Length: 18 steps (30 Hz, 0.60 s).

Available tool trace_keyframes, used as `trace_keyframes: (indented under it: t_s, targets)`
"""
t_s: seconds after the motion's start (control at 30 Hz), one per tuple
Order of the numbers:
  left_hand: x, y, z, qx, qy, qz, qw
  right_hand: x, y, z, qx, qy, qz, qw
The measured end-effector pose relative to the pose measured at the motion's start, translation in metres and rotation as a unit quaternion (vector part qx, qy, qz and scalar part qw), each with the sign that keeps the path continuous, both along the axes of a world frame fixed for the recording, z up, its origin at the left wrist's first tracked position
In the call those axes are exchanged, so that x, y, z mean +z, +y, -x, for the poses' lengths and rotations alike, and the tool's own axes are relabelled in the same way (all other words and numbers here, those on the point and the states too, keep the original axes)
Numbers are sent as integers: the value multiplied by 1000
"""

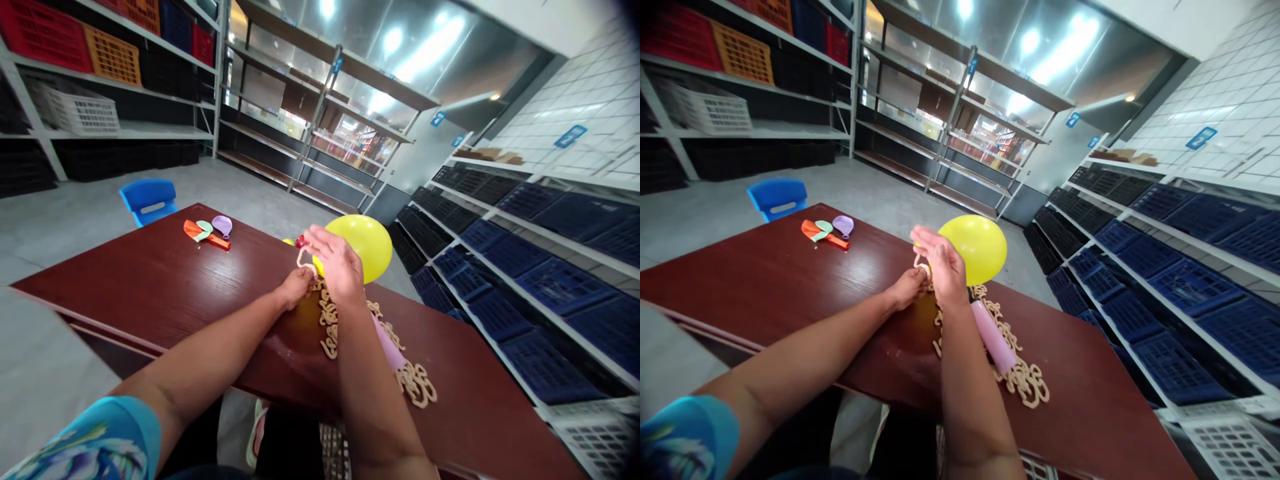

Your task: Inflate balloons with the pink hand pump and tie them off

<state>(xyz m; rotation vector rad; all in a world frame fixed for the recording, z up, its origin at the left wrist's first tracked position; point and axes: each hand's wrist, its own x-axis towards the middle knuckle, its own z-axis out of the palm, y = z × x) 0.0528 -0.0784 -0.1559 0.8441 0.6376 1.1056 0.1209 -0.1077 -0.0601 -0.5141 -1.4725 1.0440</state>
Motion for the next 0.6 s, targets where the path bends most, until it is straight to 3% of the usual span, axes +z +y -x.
trace_keyframes:
  t_s: [0.13, 0.3, 0.47, 0.6]
  targets:
    - [3, 3, 4, 2, -28, 2, 1000, -36, -6, -26, -36, -30, 59, 997]
    - [4, 5, 9, 25, -8, 27, 999, -82, 9, -50, -135, -98, 144, 975]
    - [8, 2, 10, 2, -32, 18, 999, -101, 22, -51, -218, -168, 145, 950]
    - [12, -3, 8, -32, -46, 21, 998, -109, 25, -41, -205, -115, 165, 958]
